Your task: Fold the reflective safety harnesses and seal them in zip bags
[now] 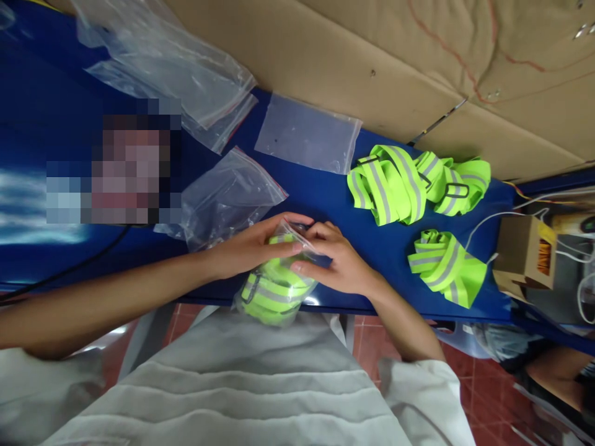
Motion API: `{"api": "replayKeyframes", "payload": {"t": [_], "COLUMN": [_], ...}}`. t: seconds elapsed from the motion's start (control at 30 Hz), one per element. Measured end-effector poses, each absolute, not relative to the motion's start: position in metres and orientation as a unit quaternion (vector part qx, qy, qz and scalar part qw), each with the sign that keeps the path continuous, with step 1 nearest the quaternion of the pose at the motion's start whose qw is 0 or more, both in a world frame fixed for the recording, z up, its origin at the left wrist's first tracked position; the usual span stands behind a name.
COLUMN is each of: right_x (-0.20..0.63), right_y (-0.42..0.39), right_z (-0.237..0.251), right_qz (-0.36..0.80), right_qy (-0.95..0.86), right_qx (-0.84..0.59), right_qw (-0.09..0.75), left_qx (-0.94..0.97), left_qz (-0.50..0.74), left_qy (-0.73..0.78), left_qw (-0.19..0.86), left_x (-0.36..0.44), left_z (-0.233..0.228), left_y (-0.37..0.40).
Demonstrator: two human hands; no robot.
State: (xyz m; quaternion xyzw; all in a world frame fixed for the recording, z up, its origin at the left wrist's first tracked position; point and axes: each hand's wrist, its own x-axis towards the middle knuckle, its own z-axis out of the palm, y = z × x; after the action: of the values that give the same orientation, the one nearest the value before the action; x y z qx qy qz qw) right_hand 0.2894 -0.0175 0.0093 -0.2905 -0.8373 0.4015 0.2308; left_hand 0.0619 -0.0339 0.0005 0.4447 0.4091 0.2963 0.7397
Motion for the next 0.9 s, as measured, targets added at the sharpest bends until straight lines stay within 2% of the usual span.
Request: {"api": "replayKeyframes", "payload": {"t": [0.1,0.33,0.53,0.7,0.9], "right_x": [0.29,0.289,0.299,0.31,0.314], "right_y": [-0.018,-0.017,-0.012,-0.006,-0.003], "right_z": [0.008,0.009,0.016,0.017,0.015], "right_qz": [0.403,0.381,0.436,0.512,0.489], "right_qy": [-0.813,-0.864,-0.773,-0.663,-0.602], "right_qx": [-0.329,-0.267,-0.377,-0.478,-0.51], "right_qw": [0.261,0.19,0.264,0.264,0.371], "left_qx": [0.427,0.475,0.36,0.308,0.289], "left_qz": [0.307,0.287,0.321,0.4,0.453], "left_qy": [0.39,0.348,0.399,0.442,0.468], "left_qw": [0.756,0.755,0.779,0.742,0.702], "left_x": [0.062,0.064,0.062,0.047,0.04], "left_z": [0.0,-0.007,0.005,0.009,0.01], "left_y": [-0.033,-0.035,-0.032,-0.025,-0.018]}}
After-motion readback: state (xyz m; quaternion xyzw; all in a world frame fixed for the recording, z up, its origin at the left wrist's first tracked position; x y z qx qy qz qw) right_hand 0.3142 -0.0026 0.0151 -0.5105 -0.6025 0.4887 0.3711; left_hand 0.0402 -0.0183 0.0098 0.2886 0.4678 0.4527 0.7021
